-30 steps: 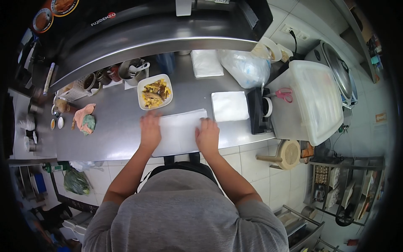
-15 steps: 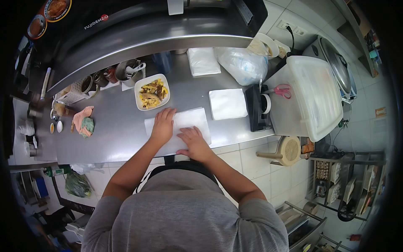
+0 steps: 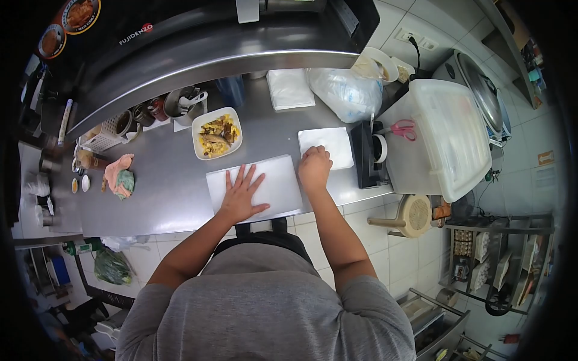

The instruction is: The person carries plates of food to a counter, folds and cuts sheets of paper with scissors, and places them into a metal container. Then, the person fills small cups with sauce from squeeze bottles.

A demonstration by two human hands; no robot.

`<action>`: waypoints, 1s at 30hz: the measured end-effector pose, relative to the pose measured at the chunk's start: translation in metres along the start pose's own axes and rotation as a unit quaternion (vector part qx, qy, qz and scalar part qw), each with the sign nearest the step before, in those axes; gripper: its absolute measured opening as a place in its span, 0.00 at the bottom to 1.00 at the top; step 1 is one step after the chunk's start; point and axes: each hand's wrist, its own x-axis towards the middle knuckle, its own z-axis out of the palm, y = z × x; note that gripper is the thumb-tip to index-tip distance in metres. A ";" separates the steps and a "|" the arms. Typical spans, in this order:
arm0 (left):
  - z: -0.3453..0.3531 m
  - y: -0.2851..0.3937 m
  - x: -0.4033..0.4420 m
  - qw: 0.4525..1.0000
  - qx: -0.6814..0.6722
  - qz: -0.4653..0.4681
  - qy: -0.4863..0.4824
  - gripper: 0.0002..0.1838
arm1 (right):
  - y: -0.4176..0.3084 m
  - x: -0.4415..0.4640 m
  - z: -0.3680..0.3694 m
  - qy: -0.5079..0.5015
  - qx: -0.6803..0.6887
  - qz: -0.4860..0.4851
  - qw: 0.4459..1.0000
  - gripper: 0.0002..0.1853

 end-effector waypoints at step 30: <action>-0.001 0.000 -0.001 1.000 -0.002 0.000 0.004 0.44 | 0.008 -0.002 0.005 -0.015 0.029 0.061 0.998 0.07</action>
